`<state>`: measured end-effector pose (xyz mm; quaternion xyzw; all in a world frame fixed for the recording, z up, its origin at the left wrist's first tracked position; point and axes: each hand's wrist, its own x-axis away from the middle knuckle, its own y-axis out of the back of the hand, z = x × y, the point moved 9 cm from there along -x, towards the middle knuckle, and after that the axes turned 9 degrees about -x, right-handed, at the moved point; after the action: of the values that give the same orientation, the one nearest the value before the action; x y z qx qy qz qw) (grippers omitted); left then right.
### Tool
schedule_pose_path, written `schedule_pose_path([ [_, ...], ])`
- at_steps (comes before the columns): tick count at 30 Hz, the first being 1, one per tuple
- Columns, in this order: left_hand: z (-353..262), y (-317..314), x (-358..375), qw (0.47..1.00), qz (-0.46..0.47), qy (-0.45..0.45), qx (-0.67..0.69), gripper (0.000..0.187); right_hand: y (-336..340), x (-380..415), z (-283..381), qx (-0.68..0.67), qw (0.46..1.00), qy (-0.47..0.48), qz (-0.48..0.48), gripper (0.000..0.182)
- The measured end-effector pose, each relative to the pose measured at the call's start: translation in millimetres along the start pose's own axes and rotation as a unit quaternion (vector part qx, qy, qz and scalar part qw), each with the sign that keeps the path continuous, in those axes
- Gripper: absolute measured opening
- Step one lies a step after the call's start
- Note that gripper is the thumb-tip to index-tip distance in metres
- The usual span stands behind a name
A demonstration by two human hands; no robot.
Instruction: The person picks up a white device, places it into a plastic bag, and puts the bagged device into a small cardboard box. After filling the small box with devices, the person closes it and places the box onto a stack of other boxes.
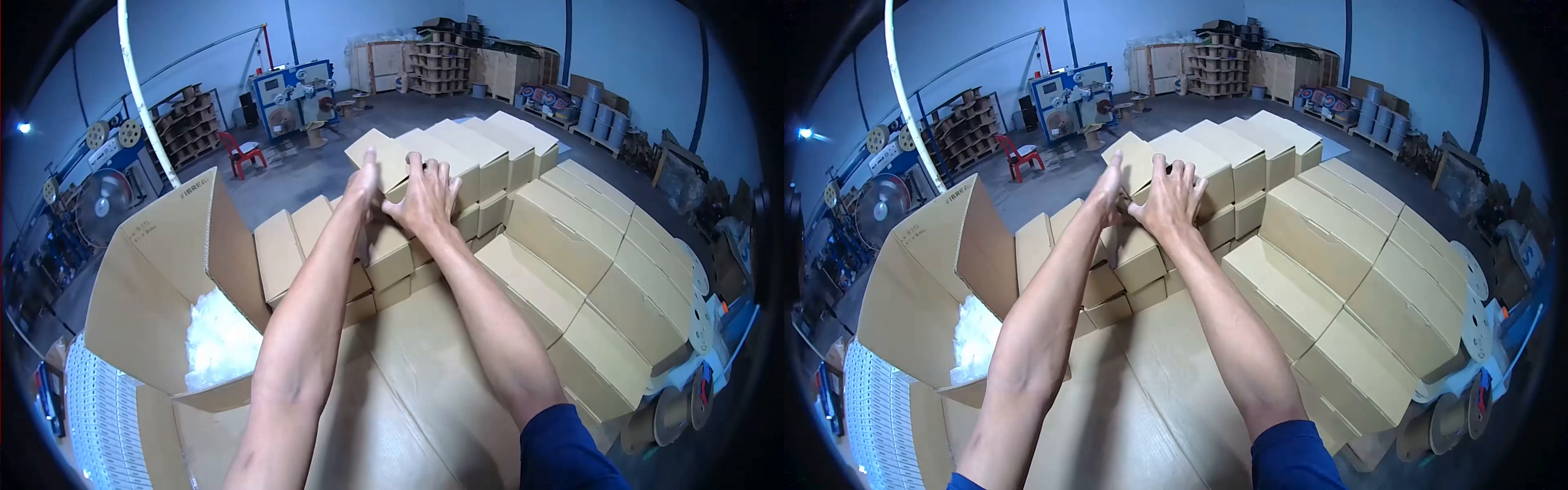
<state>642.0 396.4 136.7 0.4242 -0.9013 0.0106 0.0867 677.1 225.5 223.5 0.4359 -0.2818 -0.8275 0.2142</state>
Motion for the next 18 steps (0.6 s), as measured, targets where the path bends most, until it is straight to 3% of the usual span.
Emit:
schedule_pose_path([
  [3,-1,-2,-14,0.998,0.021,-0.029,-0.057,0.089,8,-3,5,-0.082,0.993,0.025,-0.084,0.086],
  [4,-5,1,-15,0.997,0.009,-0.047,-0.062,0.075,14,-3,9,-0.095,0.989,0.033,-0.107,0.084],
  [6,-13,3,-12,0.998,-0.006,-0.069,0.008,0.070,27,-6,18,-0.131,0.983,0.046,-0.122,0.084],
  [7,-29,-5,31,0.998,-0.006,-0.049,0.050,0.066,35,-7,22,-0.150,0.979,0.052,-0.131,0.084],
  [8,-47,-13,77,0.995,-0.008,-0.029,0.091,0.061,41,-7,27,-0.164,0.976,0.064,-0.126,0.086],
  [11,-72,0,82,0.964,0.012,-0.148,0.221,0.051,75,4,47,-0.279,0.939,0.163,-0.115,0.091],
  [13,-93,13,121,0.956,-0.001,-0.202,0.214,0.048,94,19,47,-0.400,0.904,0.143,-0.050,0.086],
  [15,-104,24,165,0.941,-0.037,-0.272,0.196,0.048,110,39,40,-0.560,0.822,0.102,0.014,0.080],
  [18,-81,34,238,0.940,-0.043,-0.278,0.193,0.056,131,76,7,-0.568,0.817,0.101,-0.002,0.076],
])
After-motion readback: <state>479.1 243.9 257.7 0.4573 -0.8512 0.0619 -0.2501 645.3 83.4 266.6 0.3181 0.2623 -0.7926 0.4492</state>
